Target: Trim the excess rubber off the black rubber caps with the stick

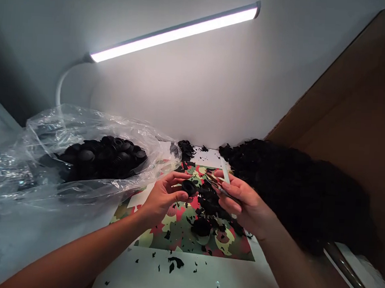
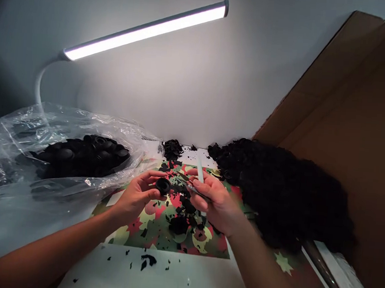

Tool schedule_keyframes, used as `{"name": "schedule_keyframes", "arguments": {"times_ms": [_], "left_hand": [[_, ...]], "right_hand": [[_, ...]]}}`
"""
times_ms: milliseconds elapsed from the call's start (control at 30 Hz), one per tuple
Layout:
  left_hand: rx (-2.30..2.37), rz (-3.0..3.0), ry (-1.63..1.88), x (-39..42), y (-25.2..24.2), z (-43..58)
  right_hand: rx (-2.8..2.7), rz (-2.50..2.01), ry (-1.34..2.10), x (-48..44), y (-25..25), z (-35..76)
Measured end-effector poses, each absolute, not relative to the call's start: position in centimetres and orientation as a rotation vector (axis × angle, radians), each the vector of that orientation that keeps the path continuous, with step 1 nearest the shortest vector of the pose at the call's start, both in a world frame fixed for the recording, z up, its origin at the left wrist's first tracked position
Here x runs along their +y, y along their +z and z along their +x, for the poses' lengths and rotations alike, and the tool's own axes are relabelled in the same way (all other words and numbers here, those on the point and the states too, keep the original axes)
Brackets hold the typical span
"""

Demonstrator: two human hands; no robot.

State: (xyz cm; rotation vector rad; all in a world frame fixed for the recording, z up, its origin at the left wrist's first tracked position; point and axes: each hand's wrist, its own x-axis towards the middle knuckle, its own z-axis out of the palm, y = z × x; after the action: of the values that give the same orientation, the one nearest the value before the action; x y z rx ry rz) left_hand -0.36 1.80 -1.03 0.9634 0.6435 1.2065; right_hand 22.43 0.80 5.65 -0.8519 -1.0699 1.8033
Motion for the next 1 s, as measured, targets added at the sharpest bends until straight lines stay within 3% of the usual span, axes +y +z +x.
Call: {"name": "schedule_keyframes", "arguments": {"times_ms": [333,633,833,1000], "left_hand": [[0.56,0.804,1.219,2.0,-1.4,-0.6],[0.603,0.871,1.212,1.9,-1.7,-0.5],[0.57,0.952,1.185,1.7,-0.7,-0.5],[0.546,0.981,1.149,1.7,-0.4,-0.6]], "right_hand": [[-1.301,-0.941,1.503,0.6,2.1,20.3],[-1.727,-1.143,0.885,-1.1,2.2,20.0],[-1.605,-1.089,1.061,-1.3,1.9,20.2],[-1.62,-1.065,0.989,-1.3,2.0,20.4]]}}
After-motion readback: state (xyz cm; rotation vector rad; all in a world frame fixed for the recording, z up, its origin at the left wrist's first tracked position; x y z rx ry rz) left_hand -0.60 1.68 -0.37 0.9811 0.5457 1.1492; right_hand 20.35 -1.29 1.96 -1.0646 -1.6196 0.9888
